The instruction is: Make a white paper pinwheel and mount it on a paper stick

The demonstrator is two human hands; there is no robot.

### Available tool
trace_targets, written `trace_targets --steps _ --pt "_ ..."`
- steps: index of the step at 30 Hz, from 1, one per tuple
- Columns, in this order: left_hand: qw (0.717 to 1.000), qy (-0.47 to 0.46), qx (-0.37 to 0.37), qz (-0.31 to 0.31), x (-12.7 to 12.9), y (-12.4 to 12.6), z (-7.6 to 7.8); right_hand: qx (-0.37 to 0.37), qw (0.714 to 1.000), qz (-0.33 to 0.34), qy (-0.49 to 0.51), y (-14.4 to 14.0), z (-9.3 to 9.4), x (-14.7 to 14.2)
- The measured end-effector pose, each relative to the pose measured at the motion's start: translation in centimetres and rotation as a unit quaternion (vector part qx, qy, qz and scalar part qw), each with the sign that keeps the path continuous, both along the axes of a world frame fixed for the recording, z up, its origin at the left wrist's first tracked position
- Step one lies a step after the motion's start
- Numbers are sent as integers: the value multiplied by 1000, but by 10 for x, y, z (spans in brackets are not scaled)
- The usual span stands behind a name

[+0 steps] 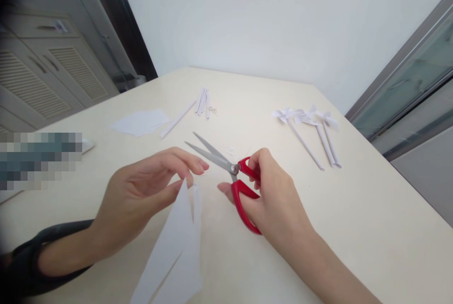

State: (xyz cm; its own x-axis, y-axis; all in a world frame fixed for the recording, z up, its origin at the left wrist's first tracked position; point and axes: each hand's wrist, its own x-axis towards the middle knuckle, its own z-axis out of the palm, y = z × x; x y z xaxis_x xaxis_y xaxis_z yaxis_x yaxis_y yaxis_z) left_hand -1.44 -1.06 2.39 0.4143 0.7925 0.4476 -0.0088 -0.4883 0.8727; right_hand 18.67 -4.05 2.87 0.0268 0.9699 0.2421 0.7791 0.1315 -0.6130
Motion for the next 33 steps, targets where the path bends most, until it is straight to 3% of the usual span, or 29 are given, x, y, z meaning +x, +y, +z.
trace_targets --steps 5,10,22,25,28,30,33 --pt "1000 9 -20 -11 0 1 -1 -103 992 -20 -68 15 -13 17" --pt "995 85 -45 22 3 7 -1 -91 985 9 -147 20 -28 25" --pt "974 161 -157 -32 7 18 -14 -92 980 32 -174 21 -30 29" --pt "971 160 -174 -39 7 19 -19 -54 985 33 -159 15 -20 18" --pt "968 146 -198 -55 9 19 -24 40 989 109 -92 4 -15 0" --pt "965 134 -214 -70 10 18 -25 71 981 143 -114 -2 -19 -10" --pt "963 119 -227 -82 12 18 -27 99 972 141 -160 -4 -29 -16"
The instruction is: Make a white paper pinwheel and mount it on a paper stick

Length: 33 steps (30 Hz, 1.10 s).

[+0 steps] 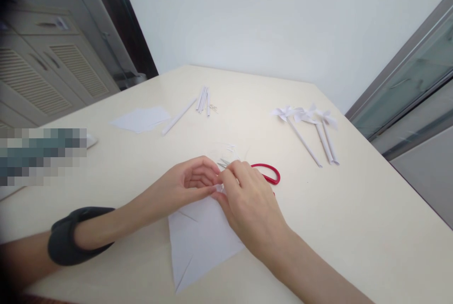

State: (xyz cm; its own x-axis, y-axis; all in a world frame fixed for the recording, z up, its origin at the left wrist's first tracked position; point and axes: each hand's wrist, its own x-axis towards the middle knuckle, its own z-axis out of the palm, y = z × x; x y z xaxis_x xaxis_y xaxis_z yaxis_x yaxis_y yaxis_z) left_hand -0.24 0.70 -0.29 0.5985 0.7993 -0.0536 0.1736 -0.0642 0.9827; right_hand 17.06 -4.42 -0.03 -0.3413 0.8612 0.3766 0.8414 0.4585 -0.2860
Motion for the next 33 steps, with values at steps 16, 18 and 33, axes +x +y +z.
trace_targets --steps 16,18,33 --pt "998 43 43 3 -2 -3 5 -177 962 -41 205 13 5 12" --pt "996 55 69 7 -1 -3 7 -213 948 -40 231 15 7 14" --pt "997 61 -8 -40 0 -4 19 -294 901 6 319 11 15 12"
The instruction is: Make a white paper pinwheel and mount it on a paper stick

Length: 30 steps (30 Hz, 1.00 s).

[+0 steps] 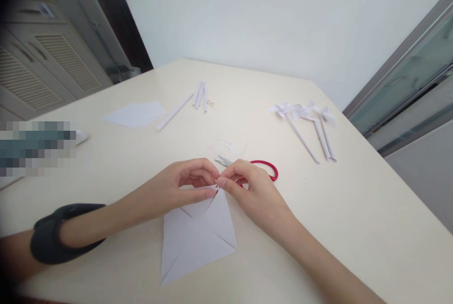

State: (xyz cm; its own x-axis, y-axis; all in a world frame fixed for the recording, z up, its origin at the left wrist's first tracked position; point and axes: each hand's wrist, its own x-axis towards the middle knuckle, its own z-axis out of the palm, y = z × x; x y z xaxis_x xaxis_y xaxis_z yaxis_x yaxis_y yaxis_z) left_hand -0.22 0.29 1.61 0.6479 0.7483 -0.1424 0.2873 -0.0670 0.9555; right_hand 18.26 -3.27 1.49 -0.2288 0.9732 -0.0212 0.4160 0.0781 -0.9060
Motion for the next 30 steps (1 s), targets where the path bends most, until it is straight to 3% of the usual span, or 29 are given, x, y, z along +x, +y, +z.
trace_targets --steps 6,12,15,25,30 --pt "999 -37 -26 -4 0 1 -7 -16 1000 -15 7 0 4 1" --pt "990 -66 -15 125 0 4 -4 -77 996 4 -37 2 11 18" --pt "984 -77 -33 155 1 3 0 -114 992 24 -47 4 14 26" --pt "985 -123 -69 103 -5 5 -5 -98 995 2 17 3 16 25" --pt "997 -15 -6 72 -3 4 0 -50 999 15 -1 3 15 20"
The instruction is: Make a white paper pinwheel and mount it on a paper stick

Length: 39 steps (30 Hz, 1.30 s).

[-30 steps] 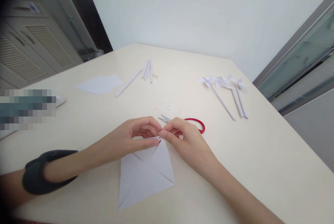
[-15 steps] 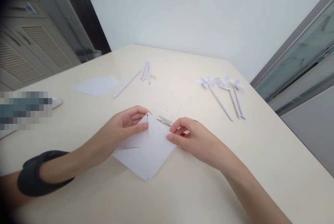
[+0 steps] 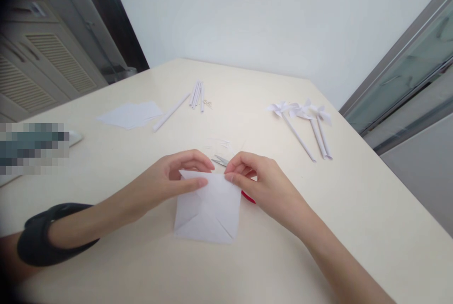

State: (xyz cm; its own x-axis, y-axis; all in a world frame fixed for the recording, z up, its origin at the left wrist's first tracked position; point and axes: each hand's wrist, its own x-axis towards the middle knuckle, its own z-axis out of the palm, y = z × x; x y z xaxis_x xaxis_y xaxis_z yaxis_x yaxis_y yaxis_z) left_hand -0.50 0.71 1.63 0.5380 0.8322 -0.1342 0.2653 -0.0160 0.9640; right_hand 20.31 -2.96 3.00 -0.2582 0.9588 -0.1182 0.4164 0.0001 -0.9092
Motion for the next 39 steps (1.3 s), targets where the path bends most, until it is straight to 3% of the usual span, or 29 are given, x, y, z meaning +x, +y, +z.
trace_targets --steps 3,8,15,20,30,39 --pt "999 37 -3 -4 1 -1 1 8 1000 -13 9 1 0 0" --pt "999 1 10 33 2 -1 -2 -3 1000 -19 -4 1 0 4" --pt "999 29 3 -35 2 -3 4 7 999 -14 -34 -2 3 -2" --pt "992 45 106 -57 1 -4 -2 122 987 2 -103 -6 1 -10" --pt "993 4 85 -77 3 -6 -4 312 933 21 -181 -12 -9 -19" --pt "995 -4 70 -72 2 -9 4 370 914 13 -164 -12 -9 -19"
